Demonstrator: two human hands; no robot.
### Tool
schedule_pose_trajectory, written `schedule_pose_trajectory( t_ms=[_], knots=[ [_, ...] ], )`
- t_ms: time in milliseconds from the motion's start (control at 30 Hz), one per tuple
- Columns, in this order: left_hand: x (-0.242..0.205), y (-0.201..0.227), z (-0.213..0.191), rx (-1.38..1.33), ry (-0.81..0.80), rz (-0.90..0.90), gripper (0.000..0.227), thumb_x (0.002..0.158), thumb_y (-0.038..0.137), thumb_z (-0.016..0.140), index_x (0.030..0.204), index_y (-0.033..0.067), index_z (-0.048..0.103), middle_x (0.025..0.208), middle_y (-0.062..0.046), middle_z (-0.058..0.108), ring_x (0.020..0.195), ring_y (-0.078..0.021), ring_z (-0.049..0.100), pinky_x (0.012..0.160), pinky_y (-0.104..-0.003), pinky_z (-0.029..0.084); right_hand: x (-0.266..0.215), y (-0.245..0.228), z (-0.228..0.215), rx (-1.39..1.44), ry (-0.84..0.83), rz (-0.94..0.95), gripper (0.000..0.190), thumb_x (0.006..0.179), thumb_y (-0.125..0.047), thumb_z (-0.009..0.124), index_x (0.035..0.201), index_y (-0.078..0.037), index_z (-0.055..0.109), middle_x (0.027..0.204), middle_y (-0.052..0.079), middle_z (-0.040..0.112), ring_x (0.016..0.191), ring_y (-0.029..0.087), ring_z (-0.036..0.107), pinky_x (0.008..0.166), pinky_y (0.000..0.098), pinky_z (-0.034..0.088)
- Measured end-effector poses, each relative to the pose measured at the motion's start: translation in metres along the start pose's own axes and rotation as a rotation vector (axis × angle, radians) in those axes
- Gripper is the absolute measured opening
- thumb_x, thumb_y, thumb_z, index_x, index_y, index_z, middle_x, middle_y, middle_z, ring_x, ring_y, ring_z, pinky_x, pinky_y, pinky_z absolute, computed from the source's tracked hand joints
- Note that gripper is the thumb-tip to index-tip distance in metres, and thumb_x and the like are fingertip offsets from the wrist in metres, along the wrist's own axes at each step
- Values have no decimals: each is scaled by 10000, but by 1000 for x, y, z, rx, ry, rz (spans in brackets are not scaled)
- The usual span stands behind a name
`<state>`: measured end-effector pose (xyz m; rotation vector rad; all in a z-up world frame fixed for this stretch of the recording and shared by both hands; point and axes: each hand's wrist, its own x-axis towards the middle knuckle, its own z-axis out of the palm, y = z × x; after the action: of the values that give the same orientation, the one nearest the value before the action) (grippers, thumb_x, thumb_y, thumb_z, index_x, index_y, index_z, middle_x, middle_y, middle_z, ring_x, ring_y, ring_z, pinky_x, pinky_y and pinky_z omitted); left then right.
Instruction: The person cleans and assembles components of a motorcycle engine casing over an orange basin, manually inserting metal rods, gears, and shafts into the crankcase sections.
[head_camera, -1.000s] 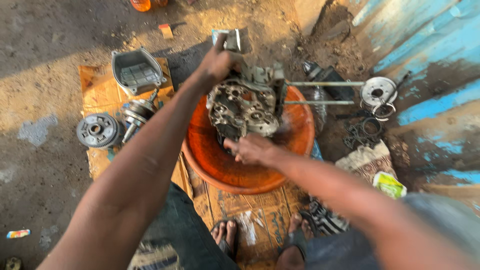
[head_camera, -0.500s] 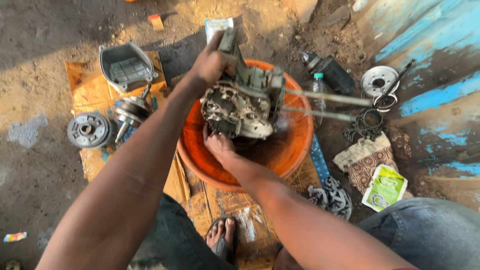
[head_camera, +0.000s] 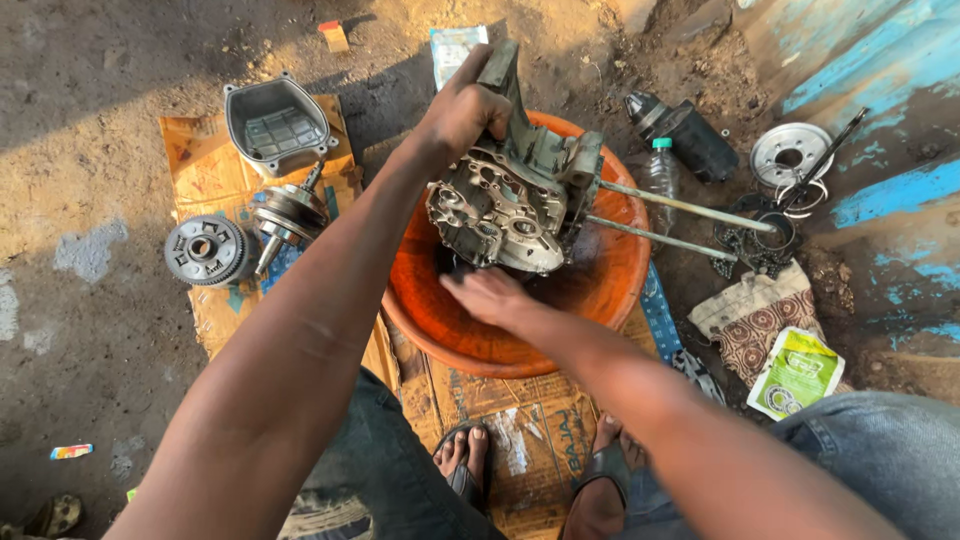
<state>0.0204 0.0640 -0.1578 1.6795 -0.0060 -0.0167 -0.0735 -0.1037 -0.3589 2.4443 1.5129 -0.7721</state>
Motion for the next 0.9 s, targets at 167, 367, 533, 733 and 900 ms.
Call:
schedule_pose_trajectory(
  t_ms=[167, 367, 533, 733, 900],
  knots=[
    [4, -2, -2, -144, -42, 38, 996, 759, -25, 613, 1598, -61, 78, 722, -132, 607, 589, -160, 564, 710, -300, 514, -71, 27, -51, 61, -211, 15, 601, 951, -12, 490, 1509, -226, 428, 848, 168, 621, 759, 325, 662, 710, 499, 580],
    [-10, 15, -3, -257, -44, -25, 966, 637, -72, 547, 1577, 30, 346, 942, -155, 613, 598, -175, 600, 521, -298, 524, -139, 27, -138, -140, -94, -190, 416, 878, -121, 677, 1290, -159, 644, 980, 170, 722, 937, 367, 701, 813, 501, 574],
    [-7, 21, 4, -189, 29, -18, 889, 601, -110, 580, 1478, -2, 479, 1197, -192, 613, 697, -185, 643, 537, -283, 557, -184, 35, -236, 26, 75, -100, 671, 716, -137, 771, 1359, -207, 597, 998, 135, 750, 899, 314, 735, 851, 461, 585],
    [-10, 15, 4, 167, -26, 49, 392, 714, -73, 605, 1069, -184, 726, 1543, -170, 410, 715, -199, 701, 602, -268, 595, -181, 72, -280, 121, 541, 19, 377, 1011, 0, 521, 1323, -172, 646, 860, 78, 756, 457, 129, 587, 372, 294, 462],
    [-10, 14, 8, -23, -25, -98, 771, 688, -53, 588, 1453, -13, 505, 1003, -163, 567, 608, -183, 617, 515, -281, 527, -150, 91, -261, 131, 991, -147, 210, 1094, -93, 554, 1274, -109, 662, 726, 60, 667, 464, 103, 456, 375, 258, 358]
  ],
)
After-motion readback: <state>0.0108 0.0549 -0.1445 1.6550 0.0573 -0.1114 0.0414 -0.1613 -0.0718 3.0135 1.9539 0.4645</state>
